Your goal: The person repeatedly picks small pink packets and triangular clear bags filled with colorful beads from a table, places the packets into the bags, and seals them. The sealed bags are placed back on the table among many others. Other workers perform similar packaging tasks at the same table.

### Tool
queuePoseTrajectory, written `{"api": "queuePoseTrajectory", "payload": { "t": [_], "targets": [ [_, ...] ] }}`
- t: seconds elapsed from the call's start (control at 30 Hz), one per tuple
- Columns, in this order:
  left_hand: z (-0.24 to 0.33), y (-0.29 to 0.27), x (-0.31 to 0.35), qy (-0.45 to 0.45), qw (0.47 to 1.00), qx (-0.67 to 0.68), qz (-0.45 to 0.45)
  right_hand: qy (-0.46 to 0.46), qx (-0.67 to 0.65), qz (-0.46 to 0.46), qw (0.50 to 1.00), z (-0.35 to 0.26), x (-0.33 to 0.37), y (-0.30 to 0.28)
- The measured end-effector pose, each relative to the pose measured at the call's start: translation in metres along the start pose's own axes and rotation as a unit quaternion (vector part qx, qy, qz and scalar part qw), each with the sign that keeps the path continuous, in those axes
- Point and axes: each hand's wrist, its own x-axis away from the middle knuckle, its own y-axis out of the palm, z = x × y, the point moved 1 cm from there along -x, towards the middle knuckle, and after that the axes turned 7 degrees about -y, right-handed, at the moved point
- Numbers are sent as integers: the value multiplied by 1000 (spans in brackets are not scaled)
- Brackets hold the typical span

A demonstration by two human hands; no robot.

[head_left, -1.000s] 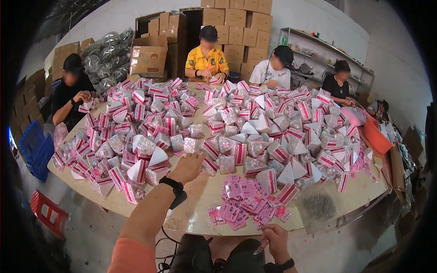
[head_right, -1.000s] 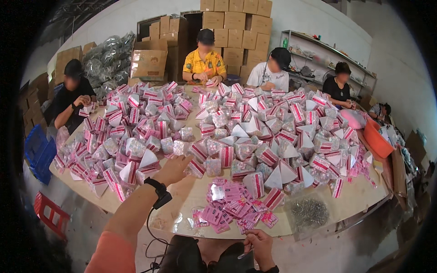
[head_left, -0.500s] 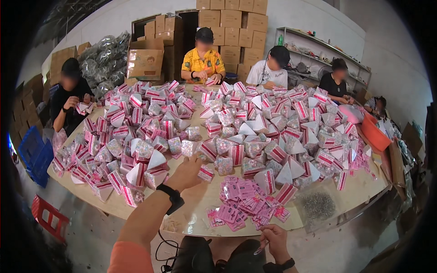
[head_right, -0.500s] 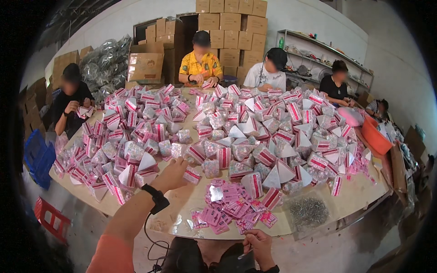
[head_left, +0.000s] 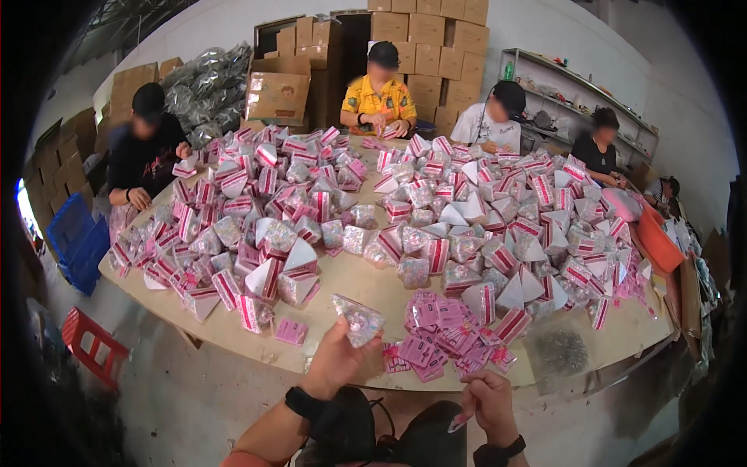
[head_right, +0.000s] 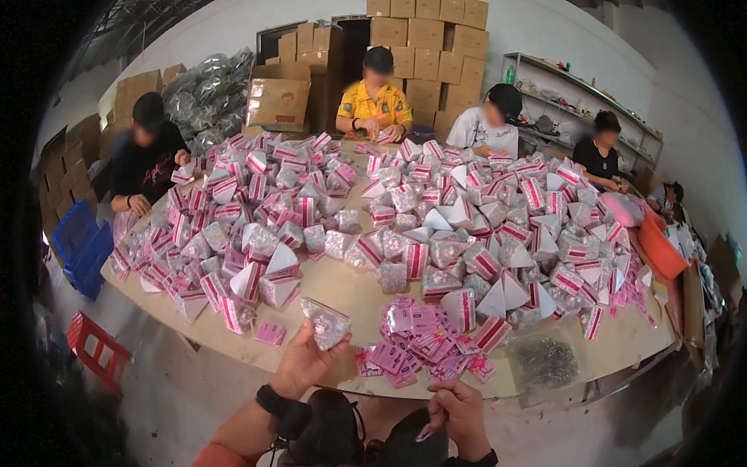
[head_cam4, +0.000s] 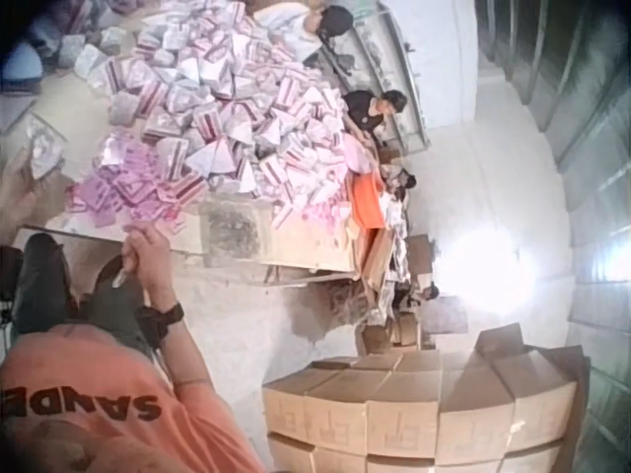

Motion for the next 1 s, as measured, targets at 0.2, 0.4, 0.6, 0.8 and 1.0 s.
{"api": "queuePoseTrajectory", "payload": {
  "t": [0.2, 0.4, 0.6, 0.8, 1.0],
  "targets": [
    [-12, 28, 35, 4, 999, 24, -22, -65, 179, -146, 971, -40, 7, 91],
    [-2, 40, 54, 47, 996, -37, -61, -162, 265, -188, 932, -46, 0, 134],
    [4, 38, 65, 71, 993, -55, -72, -180, 333, -208, 902, -53, 4, 151],
    [6, 40, 69, 78, 992, -62, -72, -210, 374, -213, 878, -54, 6, 155],
    [7, 45, 72, 95, 991, -73, -64, -222, 385, -222, 868, -58, 7, 158]
  ]
}}
